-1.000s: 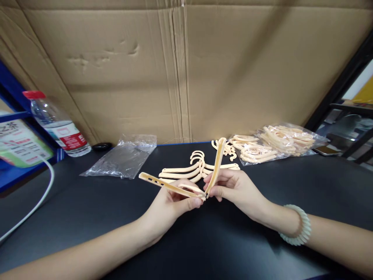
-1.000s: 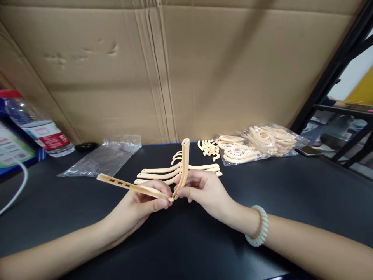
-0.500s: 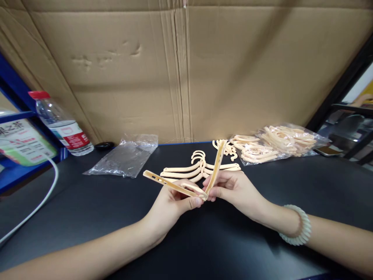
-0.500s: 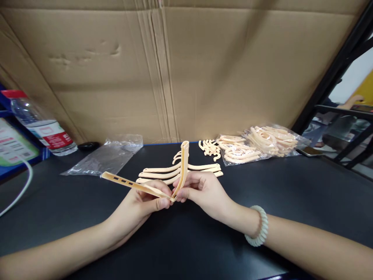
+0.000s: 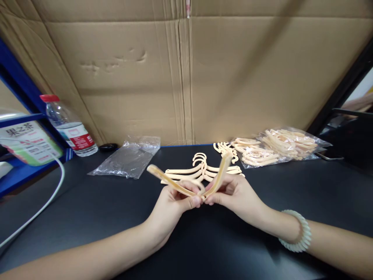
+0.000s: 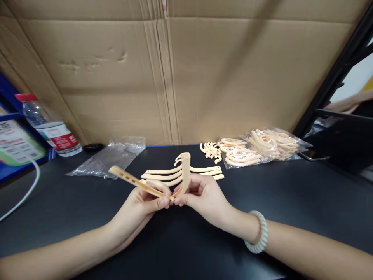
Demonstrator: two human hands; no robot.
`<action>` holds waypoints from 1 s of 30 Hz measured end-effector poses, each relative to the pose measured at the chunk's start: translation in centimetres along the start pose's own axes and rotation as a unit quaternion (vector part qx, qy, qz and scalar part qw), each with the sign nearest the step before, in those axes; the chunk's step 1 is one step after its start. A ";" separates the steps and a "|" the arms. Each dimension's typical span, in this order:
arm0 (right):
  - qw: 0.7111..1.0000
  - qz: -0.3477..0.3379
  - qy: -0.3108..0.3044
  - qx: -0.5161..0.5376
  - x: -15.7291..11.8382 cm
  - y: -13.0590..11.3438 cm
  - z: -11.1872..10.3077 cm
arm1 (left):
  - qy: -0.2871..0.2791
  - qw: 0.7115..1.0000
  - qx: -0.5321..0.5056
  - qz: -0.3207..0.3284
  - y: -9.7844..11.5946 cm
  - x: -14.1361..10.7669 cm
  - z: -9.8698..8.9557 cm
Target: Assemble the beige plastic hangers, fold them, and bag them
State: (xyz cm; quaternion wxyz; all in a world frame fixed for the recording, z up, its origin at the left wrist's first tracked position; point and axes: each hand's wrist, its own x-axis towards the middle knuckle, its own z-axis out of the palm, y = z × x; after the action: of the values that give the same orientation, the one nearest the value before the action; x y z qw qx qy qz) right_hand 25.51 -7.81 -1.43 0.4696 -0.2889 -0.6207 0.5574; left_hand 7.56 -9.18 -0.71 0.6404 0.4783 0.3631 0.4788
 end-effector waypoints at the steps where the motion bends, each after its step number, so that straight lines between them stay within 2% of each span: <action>1: 1.000 -0.003 0.002 -0.001 -0.1 0.0 0.1 | 0.003 1.000 -0.012 0.000 0.0 0.0 0.1; 11: 0.999 -0.027 0.025 0.001 -0.2 0.0 0.4 | 0.008 1.000 -0.023 -0.008 0.1 0.2 0.2; 19: 0.999 -0.002 0.038 -0.015 0.3 0.1 -0.6 | 0.023 0.999 -0.014 -0.030 0.4 0.0 0.1; 23: 0.998 0.021 0.060 0.013 1.1 -1.0 -3.4 | 0.031 0.999 -0.007 -0.032 2.6 0.9 -1.6; 26: 0.999 0.048 0.016 0.017 1.7 -2.4 -6.0 | 0.016 0.999 -0.011 -0.025 4.8 2.2 -3.8; 30: 0.997 0.022 -0.009 -0.067 2.1 -3.9 -8.3 | 0.020 0.999 0.020 -0.025 6.8 4.1 -6.5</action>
State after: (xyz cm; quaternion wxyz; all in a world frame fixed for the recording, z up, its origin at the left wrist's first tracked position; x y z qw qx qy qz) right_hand 32.84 -3.29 2.36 0.4316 -0.3282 -0.6543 0.5272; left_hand 0.87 -2.90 4.02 0.6353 0.4722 0.3970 0.4646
